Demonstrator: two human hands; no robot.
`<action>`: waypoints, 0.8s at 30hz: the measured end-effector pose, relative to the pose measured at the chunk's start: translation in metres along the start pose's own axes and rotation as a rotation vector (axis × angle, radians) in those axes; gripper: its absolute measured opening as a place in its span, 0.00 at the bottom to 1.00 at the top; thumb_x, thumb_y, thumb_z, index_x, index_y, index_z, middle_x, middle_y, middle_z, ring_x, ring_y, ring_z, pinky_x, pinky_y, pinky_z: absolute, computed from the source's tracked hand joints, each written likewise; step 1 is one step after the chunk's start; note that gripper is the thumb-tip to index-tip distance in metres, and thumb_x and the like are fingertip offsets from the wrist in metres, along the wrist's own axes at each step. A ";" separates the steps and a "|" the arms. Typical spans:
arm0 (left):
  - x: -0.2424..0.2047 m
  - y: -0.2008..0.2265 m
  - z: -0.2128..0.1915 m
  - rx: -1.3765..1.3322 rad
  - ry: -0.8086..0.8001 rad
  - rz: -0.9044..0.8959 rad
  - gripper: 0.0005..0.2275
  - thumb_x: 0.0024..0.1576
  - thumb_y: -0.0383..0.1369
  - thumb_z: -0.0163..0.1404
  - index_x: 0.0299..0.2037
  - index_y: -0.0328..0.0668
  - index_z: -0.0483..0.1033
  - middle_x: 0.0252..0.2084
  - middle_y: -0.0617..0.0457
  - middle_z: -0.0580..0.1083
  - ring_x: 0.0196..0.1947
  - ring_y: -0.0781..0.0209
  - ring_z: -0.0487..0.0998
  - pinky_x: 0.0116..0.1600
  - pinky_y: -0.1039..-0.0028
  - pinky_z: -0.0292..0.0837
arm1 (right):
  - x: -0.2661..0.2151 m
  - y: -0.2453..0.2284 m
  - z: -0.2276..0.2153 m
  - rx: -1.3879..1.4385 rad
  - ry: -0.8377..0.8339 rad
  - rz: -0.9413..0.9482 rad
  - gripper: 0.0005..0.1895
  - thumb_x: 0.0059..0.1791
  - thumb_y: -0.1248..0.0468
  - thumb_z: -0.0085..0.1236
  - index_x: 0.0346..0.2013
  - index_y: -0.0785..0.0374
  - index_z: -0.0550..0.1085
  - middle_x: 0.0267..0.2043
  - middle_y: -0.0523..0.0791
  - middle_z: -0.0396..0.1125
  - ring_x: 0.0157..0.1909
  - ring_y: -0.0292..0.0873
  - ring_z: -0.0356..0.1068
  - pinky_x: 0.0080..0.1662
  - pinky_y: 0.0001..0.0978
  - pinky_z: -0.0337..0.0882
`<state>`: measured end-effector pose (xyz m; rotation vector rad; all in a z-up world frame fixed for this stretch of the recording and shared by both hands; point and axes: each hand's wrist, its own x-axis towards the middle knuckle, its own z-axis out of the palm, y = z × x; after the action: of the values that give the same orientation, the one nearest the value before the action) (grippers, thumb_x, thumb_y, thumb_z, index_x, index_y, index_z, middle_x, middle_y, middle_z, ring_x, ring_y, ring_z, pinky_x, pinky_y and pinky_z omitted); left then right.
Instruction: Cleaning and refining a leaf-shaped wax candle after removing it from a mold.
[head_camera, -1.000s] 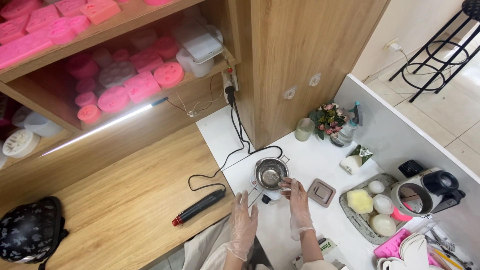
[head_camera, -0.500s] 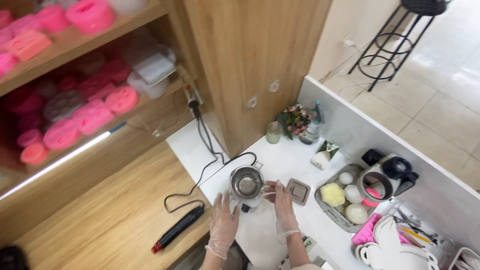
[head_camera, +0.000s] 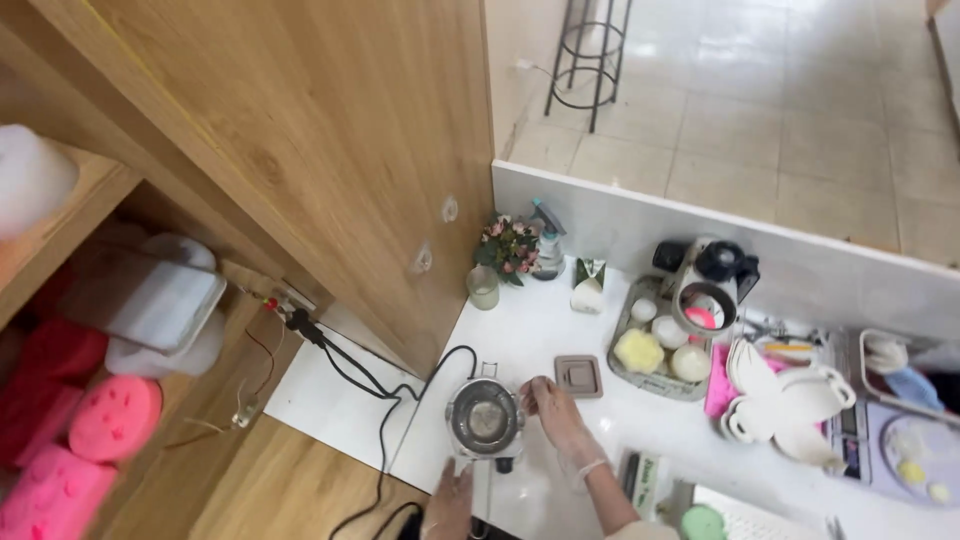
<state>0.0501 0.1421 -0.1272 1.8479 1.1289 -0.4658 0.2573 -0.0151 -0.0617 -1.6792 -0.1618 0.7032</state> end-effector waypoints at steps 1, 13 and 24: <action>0.013 -0.018 0.006 -0.189 -0.068 -0.001 0.31 0.62 0.54 0.39 0.72 0.49 0.55 0.65 0.41 0.69 0.65 0.45 0.70 0.67 0.58 0.65 | -0.005 -0.013 0.007 -0.179 0.011 -0.011 0.27 0.59 0.48 0.32 0.40 0.65 0.75 0.31 0.45 0.72 0.36 0.41 0.72 0.45 0.33 0.74; -0.047 0.055 -0.043 -0.752 -0.668 -0.061 0.30 0.64 0.54 0.28 0.66 0.41 0.65 0.50 0.44 0.79 0.47 0.55 0.83 0.52 0.66 0.77 | -0.050 -0.103 0.050 -0.546 0.231 0.006 0.20 0.58 0.53 0.36 0.44 0.59 0.76 0.36 0.50 0.75 0.41 0.53 0.76 0.48 0.44 0.73; -0.066 0.048 -0.034 -0.805 -0.665 -0.093 0.23 0.65 0.47 0.37 0.63 0.42 0.67 0.37 0.50 0.75 0.40 0.58 0.81 0.45 0.69 0.79 | -0.053 -0.081 0.051 -0.605 0.083 -0.179 0.18 0.58 0.54 0.39 0.46 0.59 0.76 0.46 0.48 0.75 0.47 0.53 0.75 0.52 0.44 0.72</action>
<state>0.0522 0.1281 -0.0397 0.8431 0.7654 -0.5220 0.2099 0.0224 0.0295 -2.2305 -0.4984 0.4700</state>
